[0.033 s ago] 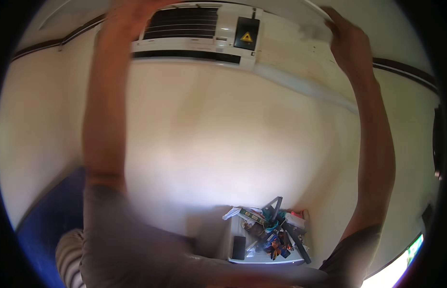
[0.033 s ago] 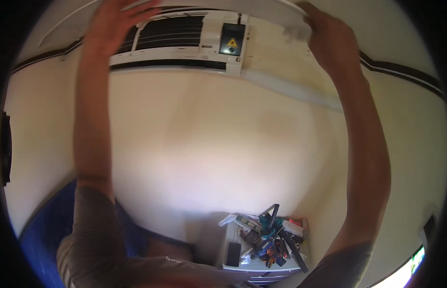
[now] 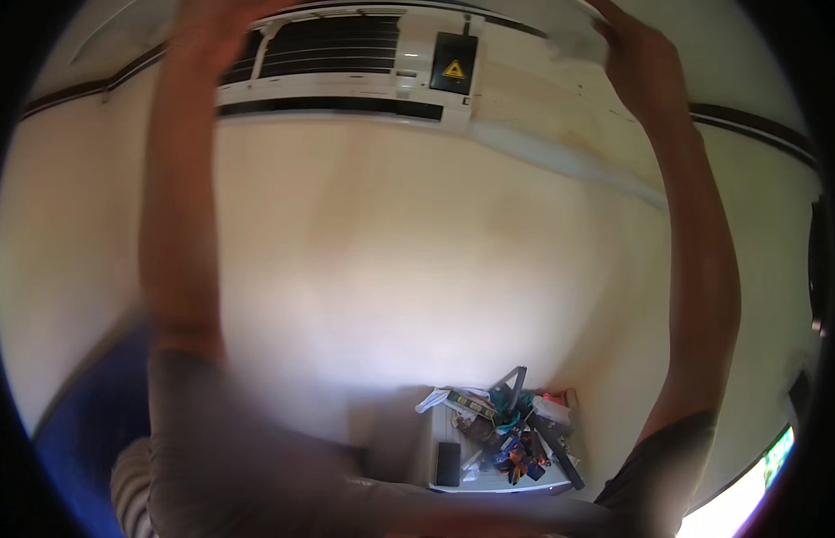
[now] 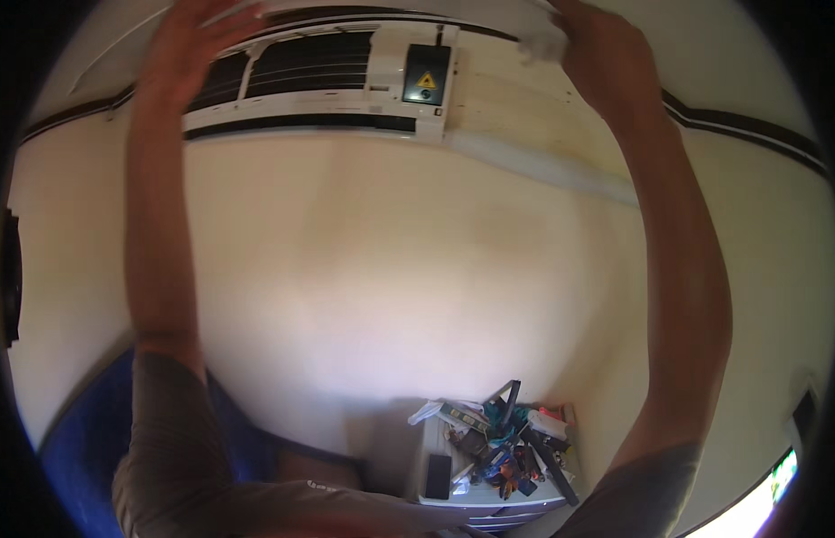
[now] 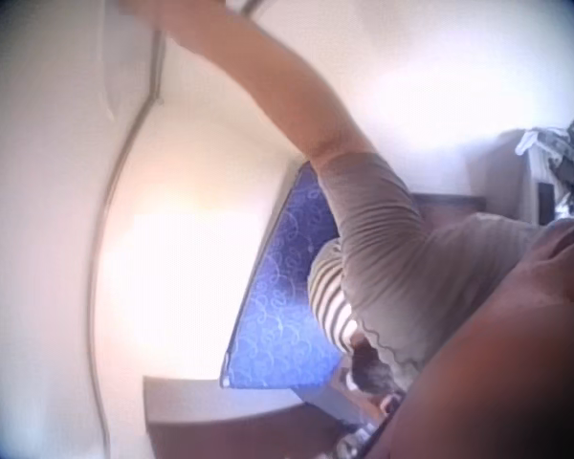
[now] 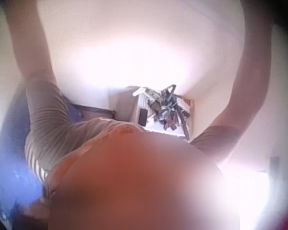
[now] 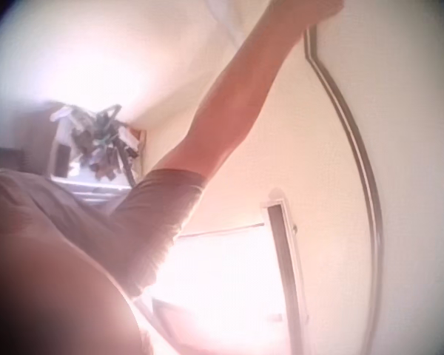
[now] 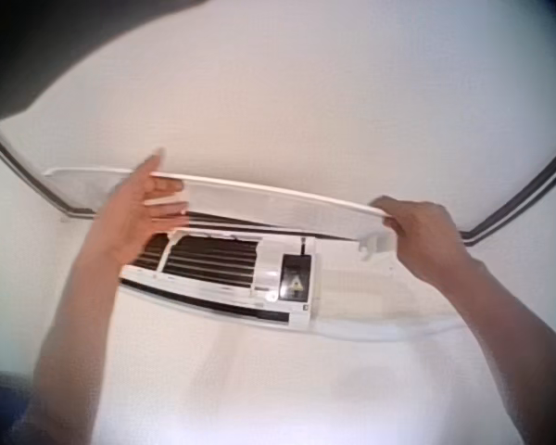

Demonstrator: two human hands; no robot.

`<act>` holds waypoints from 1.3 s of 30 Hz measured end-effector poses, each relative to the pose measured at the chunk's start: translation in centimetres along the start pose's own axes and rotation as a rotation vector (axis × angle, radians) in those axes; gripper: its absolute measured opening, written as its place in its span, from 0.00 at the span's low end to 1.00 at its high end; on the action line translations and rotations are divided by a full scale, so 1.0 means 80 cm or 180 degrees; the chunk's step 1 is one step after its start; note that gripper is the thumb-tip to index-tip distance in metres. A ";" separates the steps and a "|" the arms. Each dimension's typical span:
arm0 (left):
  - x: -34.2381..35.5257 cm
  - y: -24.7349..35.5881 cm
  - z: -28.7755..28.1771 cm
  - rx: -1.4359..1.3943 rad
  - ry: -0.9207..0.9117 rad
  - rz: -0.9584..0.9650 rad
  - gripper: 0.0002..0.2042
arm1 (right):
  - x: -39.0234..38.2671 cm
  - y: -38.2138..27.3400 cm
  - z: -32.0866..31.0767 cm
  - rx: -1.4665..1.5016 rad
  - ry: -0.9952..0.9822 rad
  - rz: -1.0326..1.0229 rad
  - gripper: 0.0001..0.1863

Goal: The person installs a wall-mounted air conditioner by securing the electrical box, attaching the main unit, and snapping on the front panel. They use a screwdriver and a power drill to fasten screws and align components.

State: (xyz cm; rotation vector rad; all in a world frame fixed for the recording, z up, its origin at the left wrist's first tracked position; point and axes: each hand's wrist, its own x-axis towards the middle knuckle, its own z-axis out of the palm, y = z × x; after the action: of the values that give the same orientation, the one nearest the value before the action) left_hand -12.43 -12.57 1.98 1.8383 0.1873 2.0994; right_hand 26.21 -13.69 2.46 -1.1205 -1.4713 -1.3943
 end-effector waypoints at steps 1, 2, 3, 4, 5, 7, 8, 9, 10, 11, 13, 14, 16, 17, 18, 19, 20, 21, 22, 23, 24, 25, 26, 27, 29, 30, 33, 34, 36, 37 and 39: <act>0.022 0.003 -0.040 0.0067 -0.0021 0.0060 0.22 | 0.020 -0.008 0.000 0.0329 0.0172 -0.0243 0.17; 0.032 0.017 -0.078 0.0119 -0.0013 0.0127 0.22 | 0.033 -0.020 -0.019 0.0598 0.0276 -0.0333 0.12; 0.050 0.017 -0.115 0.0158 -0.0011 0.0153 0.21 | 0.047 -0.033 -0.020 0.0520 0.0196 -0.0331 0.14; 0.071 0.009 -0.148 0.0185 -0.0004 0.0152 0.21 | 0.062 -0.048 -0.015 0.0463 0.0091 -0.0323 0.17; 0.085 0.003 -0.175 0.0192 0.0003 0.0165 0.20 | 0.076 -0.064 -0.017 0.0325 0.0187 -0.0429 0.19; 0.119 -0.022 -0.219 0.0034 -0.0011 0.0185 0.21 | 0.100 -0.092 -0.004 0.0203 0.0217 -0.0547 0.23; 0.136 -0.037 -0.233 -0.0111 -0.0034 0.0217 0.22 | 0.111 -0.102 0.003 0.0190 0.0194 -0.0559 0.24; 0.151 -0.046 -0.243 -0.0259 -0.0065 0.0252 0.24 | 0.121 -0.109 0.011 0.0171 0.0175 -0.0566 0.25; 0.165 -0.055 -0.252 -0.0137 0.0008 0.0253 0.23 | 0.128 -0.115 0.020 0.0116 0.0180 -0.0522 0.27; 0.177 -0.064 -0.259 -0.0028 0.0079 0.0253 0.23 | 0.133 -0.118 0.028 0.0119 0.0199 -0.0545 0.27; 0.194 -0.077 -0.270 0.0100 0.0119 0.0219 0.23 | 0.141 -0.127 0.045 0.0136 0.0220 -0.0630 0.27; 0.202 -0.083 -0.275 0.0116 0.0076 0.0195 0.24 | 0.143 -0.131 0.050 0.0186 0.0149 -0.0575 0.27; 0.214 -0.094 -0.288 0.0211 -0.0040 0.0107 0.25 | 0.145 -0.140 0.058 0.0197 0.0058 -0.0450 0.27; 0.218 -0.101 -0.294 0.0269 -0.0117 0.0050 0.26 | 0.146 -0.145 0.060 0.0203 0.0006 -0.0383 0.26; 0.222 -0.106 -0.299 0.0330 -0.0194 0.0003 0.26 | 0.147 -0.148 0.060 0.0066 0.0027 -0.0410 0.26; 0.226 -0.114 -0.301 0.0323 -0.0275 0.0014 0.27 | 0.148 -0.150 0.060 -0.0063 0.0050 -0.0445 0.25; 0.226 -0.119 -0.303 0.0320 -0.0342 0.0032 0.28 | 0.149 -0.153 0.060 -0.0186 0.0080 -0.0492 0.25; 0.226 -0.124 -0.302 0.0319 -0.0405 0.0042 0.28 | 0.150 -0.155 0.060 -0.0157 0.0020 -0.0420 0.25; 0.222 -0.130 -0.299 0.0421 -0.0428 0.0106 0.29 | 0.149 -0.154 0.061 -0.0119 -0.0053 -0.0346 0.26; 0.218 -0.132 -0.297 0.0523 -0.0453 0.0166 0.29 | 0.151 -0.152 0.063 -0.0082 -0.0129 -0.0272 0.27; 0.213 -0.135 -0.291 0.0629 -0.0474 0.0223 0.30 | 0.150 -0.148 0.067 -0.0121 -0.0112 -0.0193 0.27; 0.207 -0.134 -0.289 0.0575 -0.0736 0.0245 0.30 | 0.150 -0.143 0.073 -0.0152 -0.0088 -0.0129 0.28; 0.200 -0.129 -0.292 0.0558 -0.0967 0.0272 0.30 | 0.153 -0.138 0.080 -0.0143 -0.0047 -0.0085 0.29; 0.191 -0.124 -0.301 0.0589 -0.1147 0.0294 0.29 | 0.154 -0.130 0.085 -0.0077 -0.0039 0.0068 0.29; 0.179 -0.103 -0.336 0.1430 -0.1434 -0.0248 0.29 | 0.159 -0.114 0.096 0.0228 0.0043 0.0132 0.26; 0.168 -0.085 -0.372 0.1855 -0.1526 -0.0581 0.29 | 0.175 -0.116 0.107 -0.0411 0.0344 -0.0680 0.24; 0.154 -0.074 -0.477 0.2136 0.0748 -0.0346 0.31 | 0.190 -0.097 0.121 -0.0019 0.0320 -0.0649 0.27; 0.153 -0.081 -0.509 0.2632 0.1294 0.0088 0.31 | 0.196 -0.093 0.124 0.0028 0.0218 -0.0515 0.26; 0.152 -0.101 -0.555 0.3531 0.2359 0.0961 0.33 | 0.203 -0.085 0.127 0.0036 0.0197 -0.0565 0.25; 0.160 -0.103 -0.564 0.3312 0.2380 0.1338 0.34 | 0.203 -0.079 0.125 0.0100 0.0147 -0.0406 0.25; 0.195 -0.116 -0.567 0.2822 0.2360 0.2075 0.42 | 0.209 -0.068 0.126 0.0055 0.0101 -0.0460 0.25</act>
State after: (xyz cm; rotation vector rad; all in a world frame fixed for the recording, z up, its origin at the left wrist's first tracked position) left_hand -56.94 7.02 6.68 1.4647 0.9279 3.5114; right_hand 16.45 -2.39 16.15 -0.9932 -1.5644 -1.4882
